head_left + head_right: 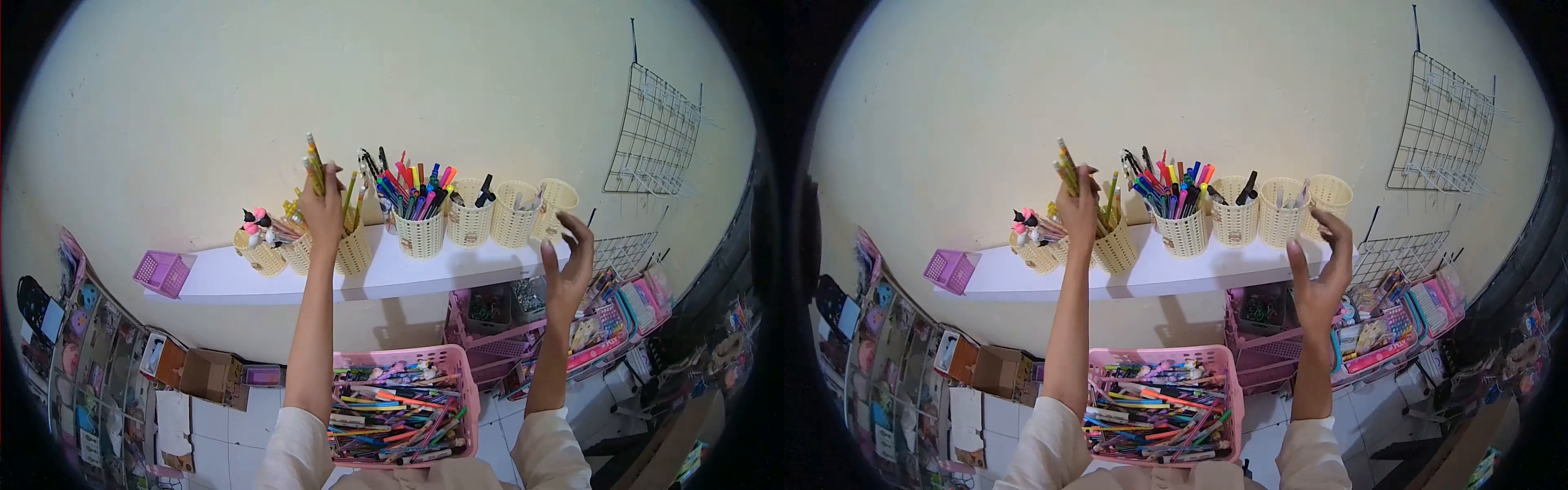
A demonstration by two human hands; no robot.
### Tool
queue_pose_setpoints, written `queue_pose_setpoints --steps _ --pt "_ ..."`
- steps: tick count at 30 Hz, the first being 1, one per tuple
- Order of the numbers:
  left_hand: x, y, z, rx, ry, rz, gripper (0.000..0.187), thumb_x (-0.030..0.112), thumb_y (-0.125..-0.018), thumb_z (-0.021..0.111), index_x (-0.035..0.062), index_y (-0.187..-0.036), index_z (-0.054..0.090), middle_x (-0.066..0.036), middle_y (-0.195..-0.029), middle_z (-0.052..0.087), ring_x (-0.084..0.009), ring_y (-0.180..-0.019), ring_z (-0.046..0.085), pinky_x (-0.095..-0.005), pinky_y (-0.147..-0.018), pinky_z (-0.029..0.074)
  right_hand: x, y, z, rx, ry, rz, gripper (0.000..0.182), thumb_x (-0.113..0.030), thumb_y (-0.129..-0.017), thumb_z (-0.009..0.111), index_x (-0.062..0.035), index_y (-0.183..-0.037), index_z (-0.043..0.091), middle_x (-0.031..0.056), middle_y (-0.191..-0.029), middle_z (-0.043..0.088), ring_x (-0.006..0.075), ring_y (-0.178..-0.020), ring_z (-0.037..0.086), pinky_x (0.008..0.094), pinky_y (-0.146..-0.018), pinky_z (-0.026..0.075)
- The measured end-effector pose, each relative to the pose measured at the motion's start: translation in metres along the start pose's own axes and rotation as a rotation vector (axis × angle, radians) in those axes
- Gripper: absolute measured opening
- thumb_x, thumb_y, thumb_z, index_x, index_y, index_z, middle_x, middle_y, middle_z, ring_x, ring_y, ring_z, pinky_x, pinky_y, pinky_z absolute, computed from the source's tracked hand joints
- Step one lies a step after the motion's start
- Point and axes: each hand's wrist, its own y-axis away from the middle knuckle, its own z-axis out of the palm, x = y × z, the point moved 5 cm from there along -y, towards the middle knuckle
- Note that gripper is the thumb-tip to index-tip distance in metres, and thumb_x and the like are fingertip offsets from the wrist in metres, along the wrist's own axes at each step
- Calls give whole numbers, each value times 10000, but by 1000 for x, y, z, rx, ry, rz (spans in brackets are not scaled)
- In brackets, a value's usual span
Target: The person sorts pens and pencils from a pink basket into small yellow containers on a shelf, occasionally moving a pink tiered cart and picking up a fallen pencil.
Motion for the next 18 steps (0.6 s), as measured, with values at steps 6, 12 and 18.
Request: queue_pose_setpoints --steps 6,12,18 --pt "16 3 -3 172 -153 202 532 63 -724 563 9 -1167 275 -153 -906 490 -228 -739 520 -299 -638 425 4 26 -14 -54 -10 34 360 -140 -701 591 -17 -1016 466 86 -1001 482 191 -946 440 303 -815 318" --pt "39 -5 -2 51 -591 479 349 70 -754 506 17 -1085 409 -125 -935 513 -258 -829 511 -355 -773 376 12 61 -31 -81 -34 162 353 -74 -709 557 -27 -1041 447 85 -1016 467 181 -941 442 298 -829 315" --pt "8 -4 2 -270 -1569 456 405 374 -825 358 63 -1043 499 -105 -934 570 -258 -1011 467 -512 -891 206 66 146 -48 -121 -226 662 279 -126 -789 501 -26 -1039 428 62 -980 449 138 -910 430 260 -823 323"
